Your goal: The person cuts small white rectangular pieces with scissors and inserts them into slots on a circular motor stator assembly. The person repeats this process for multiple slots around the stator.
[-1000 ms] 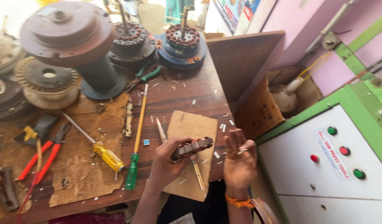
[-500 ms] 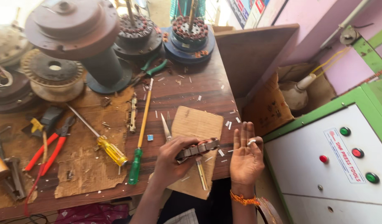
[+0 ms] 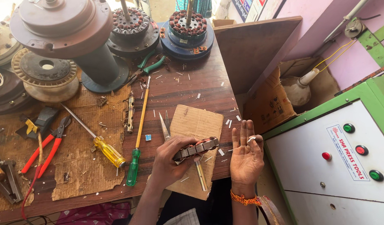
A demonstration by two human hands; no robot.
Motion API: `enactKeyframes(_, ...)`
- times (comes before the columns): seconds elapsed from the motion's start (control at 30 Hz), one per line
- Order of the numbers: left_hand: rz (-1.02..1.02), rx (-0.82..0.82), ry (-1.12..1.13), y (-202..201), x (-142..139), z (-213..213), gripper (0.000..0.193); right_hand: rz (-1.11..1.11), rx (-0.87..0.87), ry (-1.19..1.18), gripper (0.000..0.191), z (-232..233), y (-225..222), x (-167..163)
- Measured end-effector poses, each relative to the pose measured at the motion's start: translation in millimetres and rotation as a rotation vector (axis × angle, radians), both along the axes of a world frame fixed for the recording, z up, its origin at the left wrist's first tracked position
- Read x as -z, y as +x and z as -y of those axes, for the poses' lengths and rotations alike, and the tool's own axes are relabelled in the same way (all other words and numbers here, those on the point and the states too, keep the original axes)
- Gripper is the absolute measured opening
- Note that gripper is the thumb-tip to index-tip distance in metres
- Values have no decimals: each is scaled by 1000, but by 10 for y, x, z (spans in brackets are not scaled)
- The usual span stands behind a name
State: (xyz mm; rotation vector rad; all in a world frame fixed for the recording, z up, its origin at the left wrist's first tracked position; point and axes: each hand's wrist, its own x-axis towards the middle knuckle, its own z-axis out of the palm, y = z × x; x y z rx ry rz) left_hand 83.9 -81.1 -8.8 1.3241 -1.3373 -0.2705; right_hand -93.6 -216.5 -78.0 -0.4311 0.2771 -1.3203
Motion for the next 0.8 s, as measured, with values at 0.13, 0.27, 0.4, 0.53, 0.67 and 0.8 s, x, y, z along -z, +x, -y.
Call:
enactKeyframes(0.13,8,-4,6,6,12,-12,43,-4,-1,2,7,-1,6,-6)
enactKeyframes(0.27,5,5,33,15,45,-17,46,-41,11,3,7,-11,14,-24)
enactKeyframes(0.4,-15,4,52,14,81,-1,44,-59,17,19,7,-21,18,-37)
enactKeyframes(0.53,-10,2,40,17,88,-8,42,-48,4,14,7,-14,19,-42)
enactKeyframes(0.67,-18,-5,28,20,78,-12,41,-46,-16,7,7,-9,16,-44)
enactKeyframes(0.8,-45,-11,55,21,66,1,42,-35,-27,7,7,-17,16,-57)
